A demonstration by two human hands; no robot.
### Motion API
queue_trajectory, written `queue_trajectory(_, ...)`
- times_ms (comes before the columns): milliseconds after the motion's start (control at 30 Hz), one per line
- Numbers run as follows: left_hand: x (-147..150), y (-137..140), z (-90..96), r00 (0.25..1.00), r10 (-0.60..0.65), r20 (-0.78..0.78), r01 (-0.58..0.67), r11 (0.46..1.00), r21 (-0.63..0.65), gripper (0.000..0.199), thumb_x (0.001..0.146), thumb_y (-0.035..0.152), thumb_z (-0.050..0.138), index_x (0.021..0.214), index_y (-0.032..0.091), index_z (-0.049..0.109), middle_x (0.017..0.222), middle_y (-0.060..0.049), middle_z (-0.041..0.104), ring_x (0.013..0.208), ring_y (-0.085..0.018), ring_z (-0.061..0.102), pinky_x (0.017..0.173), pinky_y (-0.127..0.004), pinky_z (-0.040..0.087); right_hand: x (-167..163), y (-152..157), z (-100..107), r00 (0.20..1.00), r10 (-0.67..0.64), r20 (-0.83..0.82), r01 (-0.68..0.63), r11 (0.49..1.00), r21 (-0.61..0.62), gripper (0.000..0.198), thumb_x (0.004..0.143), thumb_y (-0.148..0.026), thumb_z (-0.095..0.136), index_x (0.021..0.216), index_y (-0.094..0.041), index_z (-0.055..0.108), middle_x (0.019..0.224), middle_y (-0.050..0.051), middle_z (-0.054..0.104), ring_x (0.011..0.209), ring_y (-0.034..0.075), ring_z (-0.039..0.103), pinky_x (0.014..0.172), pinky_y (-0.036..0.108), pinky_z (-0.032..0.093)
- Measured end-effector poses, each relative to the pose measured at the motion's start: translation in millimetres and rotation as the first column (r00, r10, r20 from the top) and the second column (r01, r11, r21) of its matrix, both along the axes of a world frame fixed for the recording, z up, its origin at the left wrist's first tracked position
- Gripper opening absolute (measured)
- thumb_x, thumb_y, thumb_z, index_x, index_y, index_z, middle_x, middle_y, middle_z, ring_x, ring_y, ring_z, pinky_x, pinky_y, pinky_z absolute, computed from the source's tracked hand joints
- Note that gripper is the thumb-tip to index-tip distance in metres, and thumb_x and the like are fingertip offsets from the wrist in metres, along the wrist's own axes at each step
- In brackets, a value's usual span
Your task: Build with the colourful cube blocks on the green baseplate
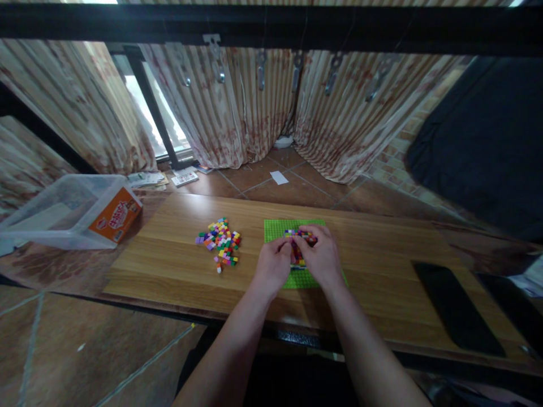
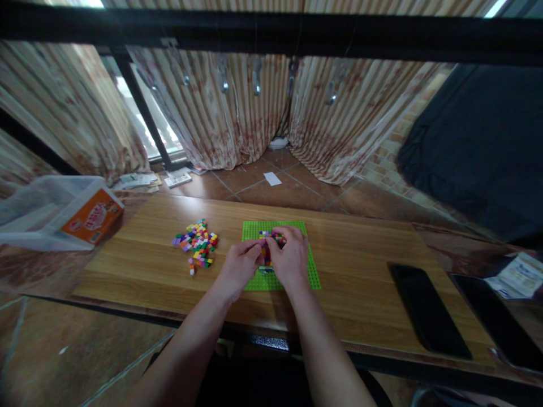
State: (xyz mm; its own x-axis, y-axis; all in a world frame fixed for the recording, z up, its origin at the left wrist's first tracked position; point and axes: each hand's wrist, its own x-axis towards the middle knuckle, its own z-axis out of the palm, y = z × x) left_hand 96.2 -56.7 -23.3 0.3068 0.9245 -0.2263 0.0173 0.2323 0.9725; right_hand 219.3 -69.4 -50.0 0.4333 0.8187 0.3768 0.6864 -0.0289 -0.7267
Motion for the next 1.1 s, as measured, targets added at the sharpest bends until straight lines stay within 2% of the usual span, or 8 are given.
queue_trajectory(333, 1.2, -0.3, -0.3, 0.999, 0.023, 0.028, -0.022, 0.998, -0.055, 0.019, 0.080, 0.024, 0.052, 0.071, 0.015, 0.065, 0.050, 0.004, 0.048, 0.042, -0.007, 0.033, 0.044, -0.021, 0.024, -0.3, 4.0, 0.6, 0.998, -0.031, -0.055, 0.030, 0.999, -0.017, 0.019, 0.074, -0.032, 0.065, 0.087, -0.020, 0.071, 0.098, 0.009, 0.066, 0.098, 0.026, 0.060, 0.093, 0.044, 0.044)
queue_trajectory(500, -3.1, -1.2, 8.8, 0.969, 0.132, 0.210, -0.078, 0.966, -0.245, 0.025, 0.081, 0.036, 0.057, 0.082, 0.012, 0.066, 0.051, 0.004, 0.049, 0.037, -0.003, 0.025, 0.040, -0.019, 0.015, -1.4, 4.7, 0.6, 0.997, -0.057, -0.049, 0.054, 0.997, -0.052, 0.022, 0.073, -0.032, 0.066, 0.091, -0.021, 0.071, 0.101, 0.009, 0.067, 0.097, 0.025, 0.060, 0.091, 0.043, 0.045)
queue_trajectory(633, -9.4, -0.2, 17.2, 0.914, 0.206, 0.348, -0.061, 0.921, -0.384, 0.036, 0.085, 0.044, 0.056, 0.092, 0.010, 0.064, 0.054, 0.001, 0.054, 0.036, -0.002, 0.030, 0.037, -0.016, 0.014, -2.7, 4.5, -0.4, 0.997, -0.061, -0.047, 0.060, 0.998, -0.034, 0.021, 0.073, -0.032, 0.066, 0.090, -0.022, 0.071, 0.098, 0.009, 0.067, 0.096, 0.026, 0.060, 0.089, 0.043, 0.045)
queue_trajectory(733, -13.2, 1.8, 21.6, 0.881, 0.269, 0.389, -0.062, 0.881, -0.470, 0.037, 0.091, 0.042, 0.049, 0.092, 0.008, 0.063, 0.057, -0.003, 0.059, 0.038, -0.004, 0.040, 0.035, -0.014, 0.021, -0.5, 3.6, -1.0, 0.998, -0.018, -0.056, 0.018, 1.000, 0.000, 0.022, 0.074, -0.035, 0.066, 0.090, -0.021, 0.071, 0.097, 0.009, 0.067, 0.095, 0.026, 0.060, 0.090, 0.044, 0.045)
queue_trajectory(800, -14.8, 3.4, 24.0, 0.853, 0.303, 0.424, -0.038, 0.847, -0.530, 0.037, 0.095, 0.038, 0.044, 0.091, 0.006, 0.063, 0.062, -0.006, 0.062, 0.043, -0.006, 0.050, 0.038, -0.013, 0.032, 2.0, 1.9, 0.8, 0.997, 0.006, -0.073, -0.003, 0.999, 0.040, 0.023, 0.077, -0.036, 0.063, 0.091, -0.019, 0.071, 0.096, 0.010, 0.067, 0.095, 0.025, 0.061, 0.090, 0.043, 0.045)
queue_trajectory(933, -15.4, 6.1, 27.0, 0.783, 0.361, 0.507, 0.029, 0.793, -0.609, 0.037, 0.096, 0.036, 0.041, 0.093, 0.004, 0.061, 0.079, -0.014, 0.068, 0.066, -0.013, 0.066, 0.058, -0.020, 0.053, 3.2, -5.6, 15.0, 0.997, 0.020, -0.075, -0.006, 0.984, 0.180, 0.023, 0.086, -0.033, 0.055, 0.092, -0.019, 0.071, 0.098, 0.010, 0.067, 0.098, 0.024, 0.061, 0.093, 0.043, 0.045)
queue_trajectory(1000, -14.8, 6.8, 27.0, 0.754, 0.369, 0.543, 0.061, 0.784, -0.618, 0.038, 0.096, 0.036, 0.040, 0.094, 0.005, 0.061, 0.082, -0.015, 0.068, 0.071, -0.016, 0.067, 0.064, -0.024, 0.056, -0.4, -11.4, 25.4, 0.993, 0.109, -0.053, -0.095, 0.972, 0.217, 0.020, 0.087, -0.030, 0.054, 0.092, -0.022, 0.071, 0.101, 0.008, 0.067, 0.100, 0.023, 0.060, 0.093, 0.042, 0.046)
queue_trajectory(1100, -14.3, 7.3, 25.6, 0.726, 0.354, 0.589, 0.100, 0.794, -0.600, 0.039, 0.096, 0.038, 0.040, 0.092, 0.007, 0.063, 0.077, -0.011, 0.067, 0.068, -0.016, 0.065, 0.062, -0.026, 0.055, -8.9, -20.1, 38.2, 0.964, 0.264, 0.040, -0.267, 0.952, 0.152, 0.019, 0.088, -0.027, 0.055, 0.094, -0.024, 0.073, 0.108, 0.008, 0.064, 0.105, 0.023, 0.058, 0.094, 0.042, 0.046)
